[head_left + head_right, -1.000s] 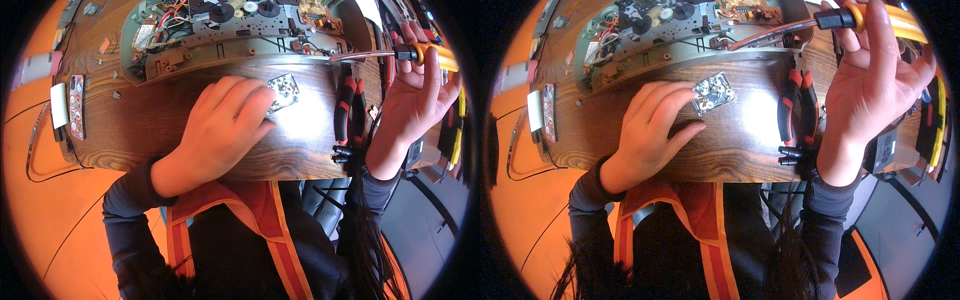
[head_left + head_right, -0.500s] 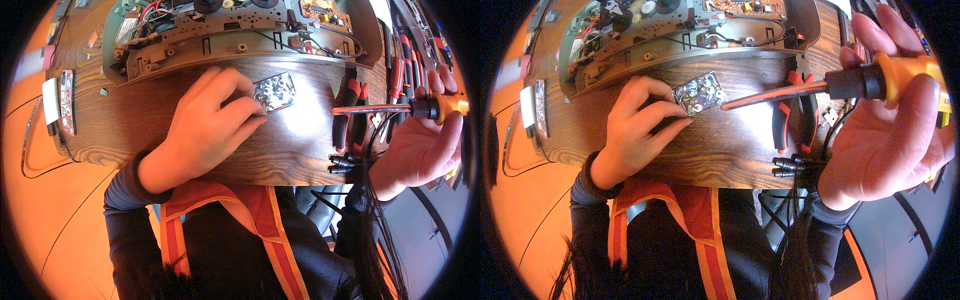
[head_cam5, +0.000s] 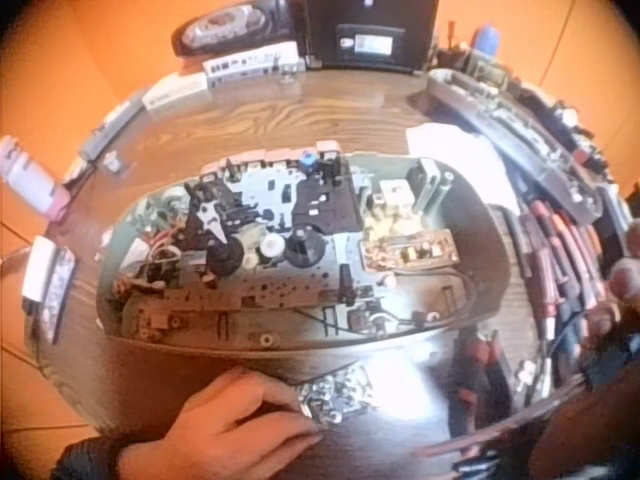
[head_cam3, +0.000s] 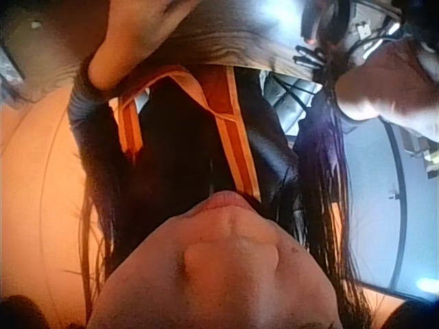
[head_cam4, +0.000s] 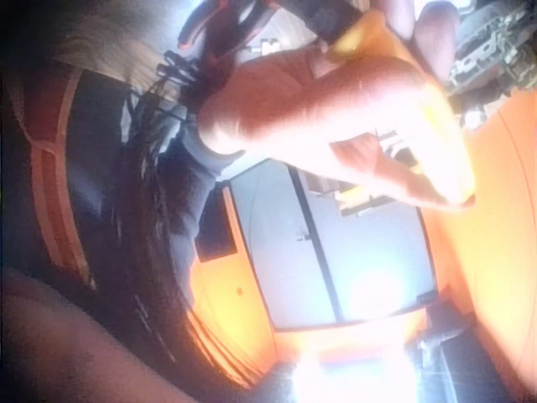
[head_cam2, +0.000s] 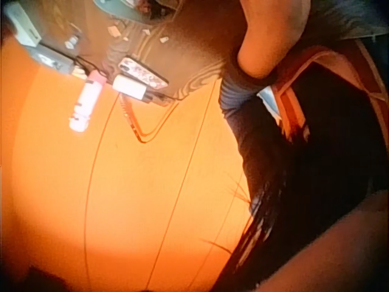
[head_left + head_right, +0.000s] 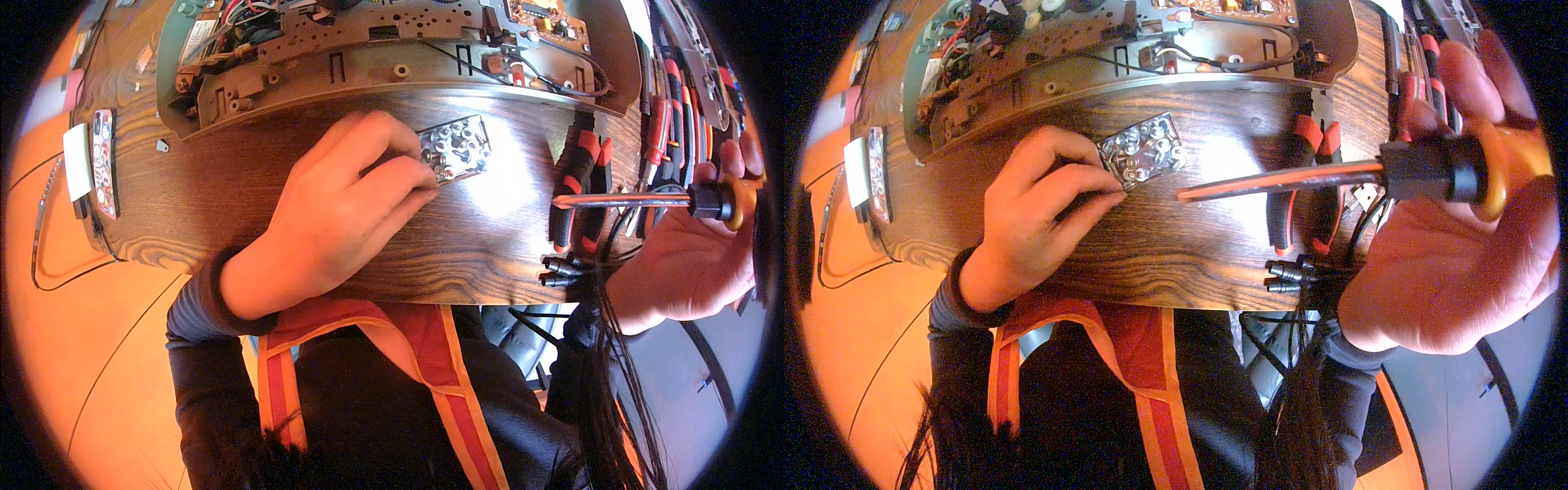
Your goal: The person uses a yellow-handled screwdriver to tighten screws on the internal components of a disassembled electronic device. They then reattach the outer casing and flip the device over to inspect the exterior.
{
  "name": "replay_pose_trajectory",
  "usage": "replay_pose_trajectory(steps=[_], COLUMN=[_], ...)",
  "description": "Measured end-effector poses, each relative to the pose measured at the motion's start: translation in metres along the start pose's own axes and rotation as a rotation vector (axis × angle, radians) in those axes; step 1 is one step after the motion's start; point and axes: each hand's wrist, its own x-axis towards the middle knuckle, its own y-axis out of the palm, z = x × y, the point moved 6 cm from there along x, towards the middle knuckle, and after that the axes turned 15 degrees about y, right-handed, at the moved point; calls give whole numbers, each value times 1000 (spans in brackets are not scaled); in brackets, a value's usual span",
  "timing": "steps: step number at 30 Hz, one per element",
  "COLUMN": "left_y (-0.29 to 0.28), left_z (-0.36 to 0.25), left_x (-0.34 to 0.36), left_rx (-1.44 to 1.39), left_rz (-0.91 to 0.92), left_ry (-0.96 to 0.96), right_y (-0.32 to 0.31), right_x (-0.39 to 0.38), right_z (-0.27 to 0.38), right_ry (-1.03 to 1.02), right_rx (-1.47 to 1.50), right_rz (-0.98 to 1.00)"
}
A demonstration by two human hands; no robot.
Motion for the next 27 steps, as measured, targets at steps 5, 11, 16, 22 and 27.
replay_pose_trajectory(steps=[5, 11, 16, 22, 27], left_y=[-6, 0, -1, -2, -5], left_z=[2, -2, -2, 0, 1], left_x=[-1, 0, -2, -3, -3], left_rx=[5, 17, 30, 25, 60], left_rz=[-16, 35, 19, 3, -37], left_ry=[-43, 7, -58, -62, -69], right_y=[12, 20, 20, 22, 22], right_x=[-3, -5, -4, -1, -2], right_z=[0, 2, 2, 2, 2], right_ry=[39, 91, 98, 37, 23], right_rx=[9, 18, 6, -22, -56], right_rz=[-23, -44, -64, 11, 9])
